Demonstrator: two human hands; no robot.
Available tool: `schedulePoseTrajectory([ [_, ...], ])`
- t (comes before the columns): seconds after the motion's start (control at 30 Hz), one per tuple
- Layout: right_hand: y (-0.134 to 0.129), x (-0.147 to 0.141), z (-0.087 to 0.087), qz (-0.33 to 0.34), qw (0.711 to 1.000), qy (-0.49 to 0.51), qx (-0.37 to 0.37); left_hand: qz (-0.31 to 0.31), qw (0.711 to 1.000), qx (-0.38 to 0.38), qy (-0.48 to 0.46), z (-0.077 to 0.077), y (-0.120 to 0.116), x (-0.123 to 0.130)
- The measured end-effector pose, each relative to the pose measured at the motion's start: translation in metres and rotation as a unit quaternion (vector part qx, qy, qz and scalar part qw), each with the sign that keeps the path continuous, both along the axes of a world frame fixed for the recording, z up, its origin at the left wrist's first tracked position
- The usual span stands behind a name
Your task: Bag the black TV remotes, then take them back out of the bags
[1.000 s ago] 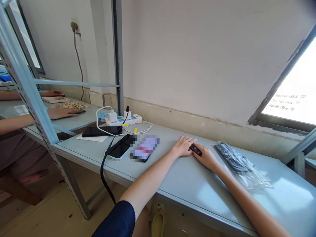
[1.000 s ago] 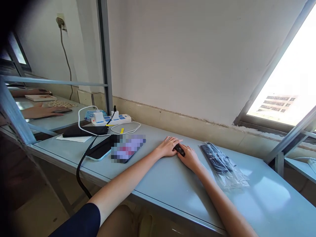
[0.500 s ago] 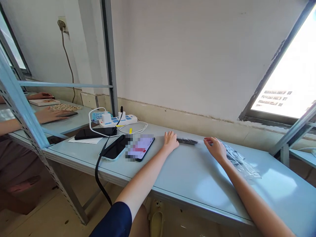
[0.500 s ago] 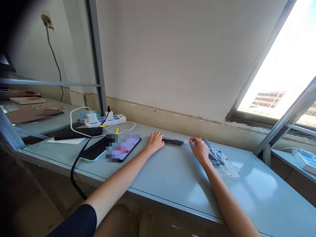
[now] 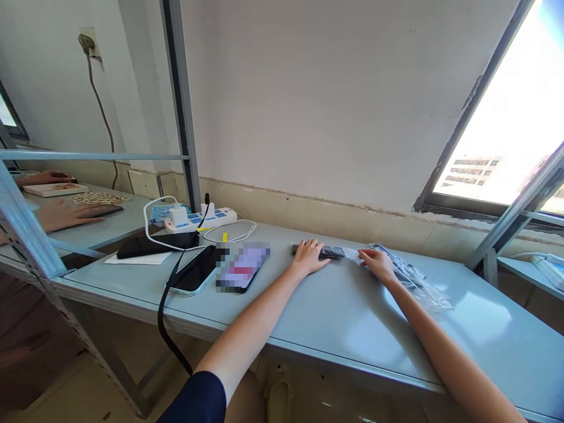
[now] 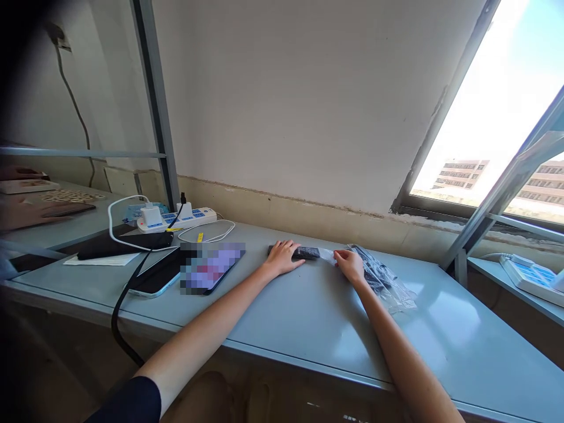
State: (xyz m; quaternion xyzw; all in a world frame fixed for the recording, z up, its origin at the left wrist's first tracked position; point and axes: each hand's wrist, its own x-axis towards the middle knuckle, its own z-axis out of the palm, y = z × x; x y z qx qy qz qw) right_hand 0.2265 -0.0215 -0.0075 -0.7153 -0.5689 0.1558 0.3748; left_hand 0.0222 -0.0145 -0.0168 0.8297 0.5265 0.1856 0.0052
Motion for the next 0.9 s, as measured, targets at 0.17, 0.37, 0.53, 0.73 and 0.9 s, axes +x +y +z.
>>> schedulePoseTrajectory([
  [0.17,-0.001,0.0,0.0,0.02,0.994,0.105,-0.033,0.002,1.0,0.004,0.0,0.0,0.001,-0.002],
  [0.37,0.0,0.001,0.0,0.034,0.981,0.185,-0.049,0.019,1.0,0.004,0.0,-0.003,0.002,-0.001],
  [0.53,-0.001,0.004,0.003,0.027,0.977,0.204,-0.059,0.015,1.0,0.014,0.003,-0.004,0.003,0.0],
  [0.73,-0.01,-0.004,0.009,0.064,0.972,0.207,-0.089,-0.011,1.0,0.02,0.006,-0.002,0.002,0.002],
  [0.9,-0.021,-0.019,0.018,0.101,0.967,0.208,-0.104,-0.035,0.999,0.015,-0.009,0.0,0.0,0.002],
])
